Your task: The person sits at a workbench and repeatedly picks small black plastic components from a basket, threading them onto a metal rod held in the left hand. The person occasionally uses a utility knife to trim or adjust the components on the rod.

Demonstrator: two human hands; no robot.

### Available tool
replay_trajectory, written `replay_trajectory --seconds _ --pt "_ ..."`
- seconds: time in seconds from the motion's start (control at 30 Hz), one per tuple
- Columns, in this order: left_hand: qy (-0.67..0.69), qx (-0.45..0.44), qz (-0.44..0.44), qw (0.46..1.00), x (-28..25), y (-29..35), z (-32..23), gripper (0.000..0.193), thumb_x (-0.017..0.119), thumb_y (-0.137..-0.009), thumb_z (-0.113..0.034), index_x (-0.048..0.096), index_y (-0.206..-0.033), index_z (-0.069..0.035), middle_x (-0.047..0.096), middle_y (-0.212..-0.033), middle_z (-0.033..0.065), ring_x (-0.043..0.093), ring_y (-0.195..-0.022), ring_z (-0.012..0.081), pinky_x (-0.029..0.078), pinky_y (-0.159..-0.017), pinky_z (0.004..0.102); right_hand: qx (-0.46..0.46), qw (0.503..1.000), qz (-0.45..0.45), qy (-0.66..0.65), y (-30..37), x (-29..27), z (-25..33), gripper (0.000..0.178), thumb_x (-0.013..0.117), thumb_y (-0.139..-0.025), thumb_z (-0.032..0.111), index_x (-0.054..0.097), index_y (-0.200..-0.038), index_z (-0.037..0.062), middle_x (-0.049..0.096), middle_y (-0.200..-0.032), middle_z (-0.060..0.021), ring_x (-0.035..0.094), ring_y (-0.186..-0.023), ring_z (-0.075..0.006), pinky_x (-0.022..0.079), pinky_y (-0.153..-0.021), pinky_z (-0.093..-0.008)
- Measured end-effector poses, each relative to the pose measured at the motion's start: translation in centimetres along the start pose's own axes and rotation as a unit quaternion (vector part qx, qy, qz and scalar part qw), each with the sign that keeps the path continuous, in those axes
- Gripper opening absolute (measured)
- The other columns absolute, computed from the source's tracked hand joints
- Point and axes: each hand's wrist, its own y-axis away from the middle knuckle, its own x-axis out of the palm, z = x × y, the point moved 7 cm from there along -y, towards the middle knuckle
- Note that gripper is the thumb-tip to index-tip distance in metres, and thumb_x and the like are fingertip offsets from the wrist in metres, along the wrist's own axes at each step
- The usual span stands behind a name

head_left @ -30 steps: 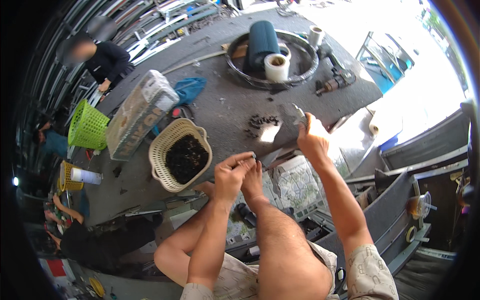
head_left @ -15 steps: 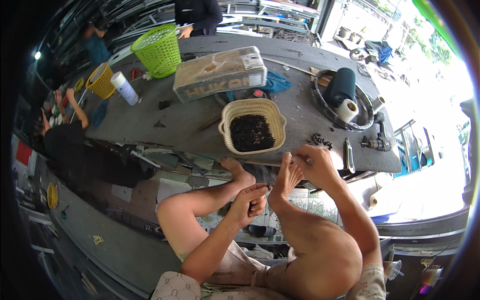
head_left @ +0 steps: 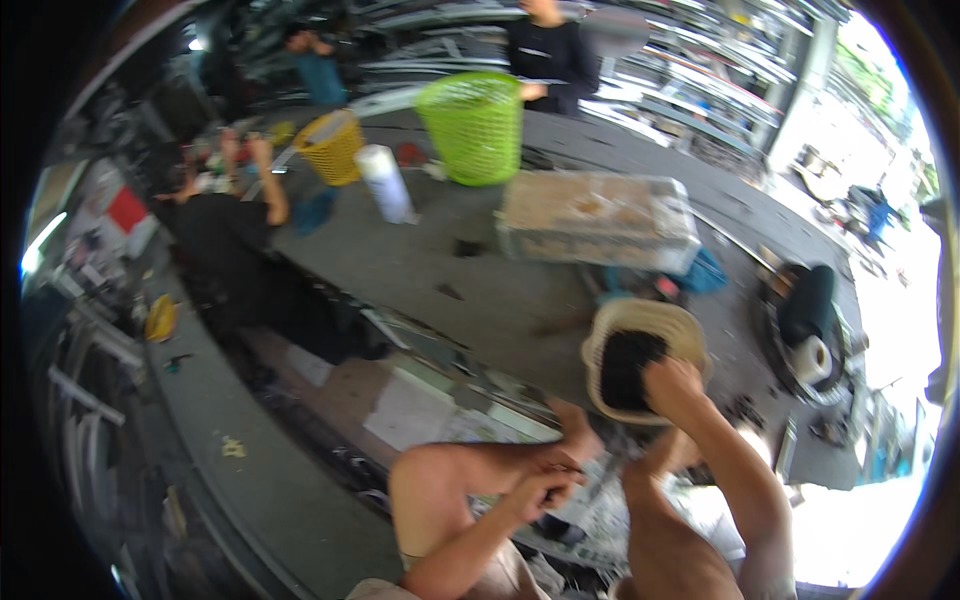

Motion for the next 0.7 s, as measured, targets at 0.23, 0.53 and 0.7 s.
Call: replay_trajectory --seconds 0.23,0.53,0.7 --pt "0.009 -0.018 0.103 0.995 1.2 -1.8 1.4 0.014 0.065 -0.104 -0.01 0.065 -0.117 -0.006 0.071 -0.102 0.0094 0.045 -0.053 0.0054 0.028 -0.039 0.0192 0.049 0.973 -0.098 -0.204 2.0 -0.7 -2.6 0.015 0.077 -0.074 0.005 0.081 -0.089 0.0062 0.076 -0.083 -0.0196 0.075 -0.082 -0.0386 0.058 -0.082 -0.0494" --pt "0.032 0.026 0.128 0.991 2.7 -0.3 0.8 0.012 0.063 -0.106 -0.012 0.065 -0.116 -0.005 0.071 -0.105 0.008 0.045 -0.054 0.0046 0.028 -0.04 0.0188 0.047 0.933 -0.268 -0.236 5.5 -3.6 -1.8 0.01 0.073 -0.081 0.0 0.077 -0.089 0.0049 0.072 -0.092 -0.0155 0.067 -0.096 -0.0379 0.053 -0.087 -0.0466" --pt "0.017 0.03 0.109 0.993 4.8 0.5 0.0 0.014 0.062 -0.107 -0.017 0.062 -0.115 -0.004 0.069 -0.101 0.0052 0.044 -0.054 0.0046 0.027 -0.041 0.0191 0.05 0.899 -0.344 -0.265 6.8 -5.2 -1.2 0.008 0.073 -0.082 -0.001 0.07 -0.089 0.0027 0.07 -0.092 -0.016 0.064 -0.1 -0.0375 0.051 -0.087 -0.0479"
